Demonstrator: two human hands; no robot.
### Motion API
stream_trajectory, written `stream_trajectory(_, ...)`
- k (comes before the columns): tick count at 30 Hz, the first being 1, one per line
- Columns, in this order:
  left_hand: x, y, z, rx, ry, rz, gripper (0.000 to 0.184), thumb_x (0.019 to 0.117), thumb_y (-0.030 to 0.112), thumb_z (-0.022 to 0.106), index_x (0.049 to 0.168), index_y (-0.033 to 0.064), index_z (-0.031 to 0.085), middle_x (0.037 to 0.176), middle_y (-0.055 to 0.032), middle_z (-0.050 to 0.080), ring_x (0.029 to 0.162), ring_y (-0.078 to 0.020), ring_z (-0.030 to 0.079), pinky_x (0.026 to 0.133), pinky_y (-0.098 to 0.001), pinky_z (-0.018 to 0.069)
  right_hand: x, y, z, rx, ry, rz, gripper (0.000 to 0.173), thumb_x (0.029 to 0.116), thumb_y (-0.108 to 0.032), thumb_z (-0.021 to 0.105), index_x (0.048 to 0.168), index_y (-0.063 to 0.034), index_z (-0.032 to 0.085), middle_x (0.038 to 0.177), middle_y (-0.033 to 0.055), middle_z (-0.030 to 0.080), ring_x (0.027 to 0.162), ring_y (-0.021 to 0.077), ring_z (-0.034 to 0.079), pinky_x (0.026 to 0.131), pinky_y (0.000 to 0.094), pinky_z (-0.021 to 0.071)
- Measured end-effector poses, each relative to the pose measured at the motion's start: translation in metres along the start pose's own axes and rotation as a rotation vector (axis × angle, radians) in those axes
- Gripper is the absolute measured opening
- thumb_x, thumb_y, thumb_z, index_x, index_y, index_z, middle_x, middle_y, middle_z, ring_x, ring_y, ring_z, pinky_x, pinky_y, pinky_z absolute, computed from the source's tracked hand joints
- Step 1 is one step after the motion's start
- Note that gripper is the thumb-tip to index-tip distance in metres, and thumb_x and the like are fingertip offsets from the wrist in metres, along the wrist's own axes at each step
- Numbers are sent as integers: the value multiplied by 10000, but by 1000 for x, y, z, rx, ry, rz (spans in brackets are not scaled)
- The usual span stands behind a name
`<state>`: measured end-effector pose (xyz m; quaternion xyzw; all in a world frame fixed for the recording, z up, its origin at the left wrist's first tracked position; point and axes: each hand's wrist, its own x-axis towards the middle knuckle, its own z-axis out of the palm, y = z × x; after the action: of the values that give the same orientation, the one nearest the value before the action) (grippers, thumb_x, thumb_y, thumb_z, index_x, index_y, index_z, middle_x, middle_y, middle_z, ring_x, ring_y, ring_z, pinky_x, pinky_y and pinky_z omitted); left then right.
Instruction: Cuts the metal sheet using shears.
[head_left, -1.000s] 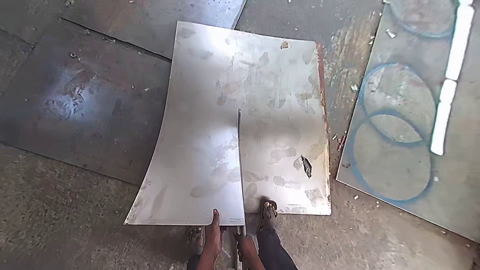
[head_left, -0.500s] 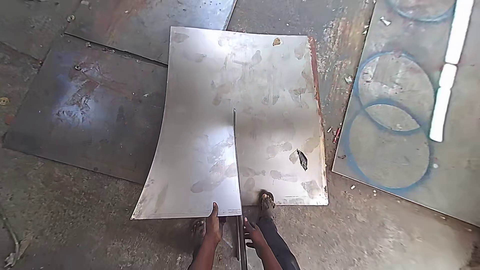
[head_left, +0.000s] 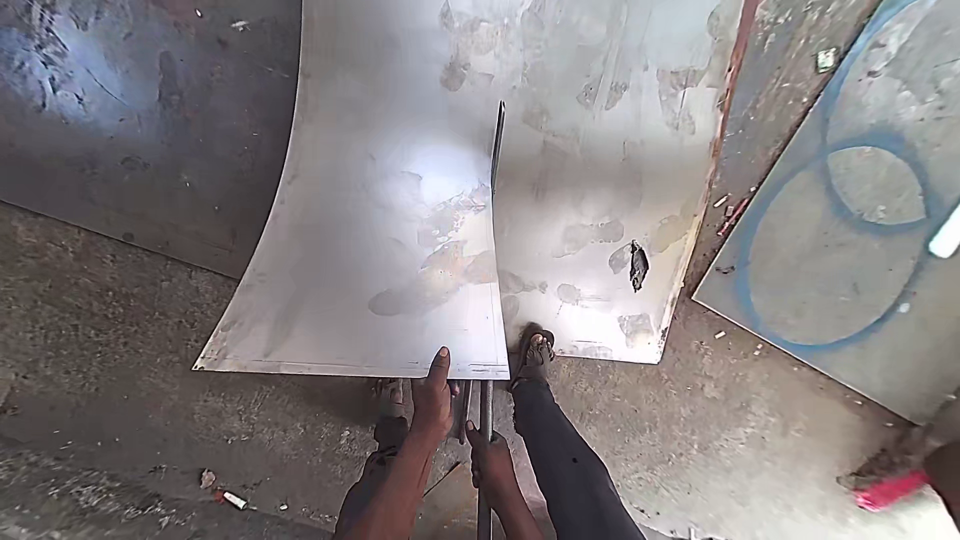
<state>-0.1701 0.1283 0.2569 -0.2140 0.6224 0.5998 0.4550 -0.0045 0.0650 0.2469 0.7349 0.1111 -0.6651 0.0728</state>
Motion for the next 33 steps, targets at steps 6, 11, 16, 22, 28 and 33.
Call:
stream_trajectory(6,-11,11,14,-9,-48,59,200,1026,111,593,1158,-35,559,804,-118,656,496,-116,535,437,-243,469,25,13,4,-36,21,-5,379,1007,-343,675,820,-59,510,478,14,377,342,138,388,340,314,400)
stream_trajectory(11,-2,10,5,16,-42,43,199,1019,116,607,1149,-33,577,807,-120,661,493,-114,533,433,-240,463,23,4,12,-81,63,-4,401,992,-384,695,837,-57,522,482,21,389,342,148,398,341,327,410)
stream_trajectory(16,4,12,1,28,-35,-3,175,1057,133,557,1132,-25,573,742,-105,636,460,-107,500,421,-239,454,41,10,18,-121,81,11,395,994,-383,693,839,-53,541,491,28,410,350,152,407,346,328,405)
stream_trajectory(22,-13,48,14,-38,-141,-20,181,1079,150,490,991,16,574,612,-51,520,431,-106,443,414,-246,432,22,27,16,-77,70,-5,398,985,-387,707,837,-40,582,505,37,429,352,146,392,347,318,391)
stream_trajectory(28,-15,47,27,1,-145,-7,178,1059,161,528,993,7,587,609,-57,520,437,-113,458,415,-254,434,17,29,6,-22,36,-8,358,983,-338,712,851,-39,568,493,32,402,351,143,388,349,311,393)
stream_trajectory(33,-13,51,23,-1,-107,-3,144,1046,142,547,1003,11,587,619,-59,535,427,-101,448,398,-237,415,33,25,17,-74,69,-15,382,987,-353,703,815,-42,562,484,39,413,345,153,399,343,326,394)
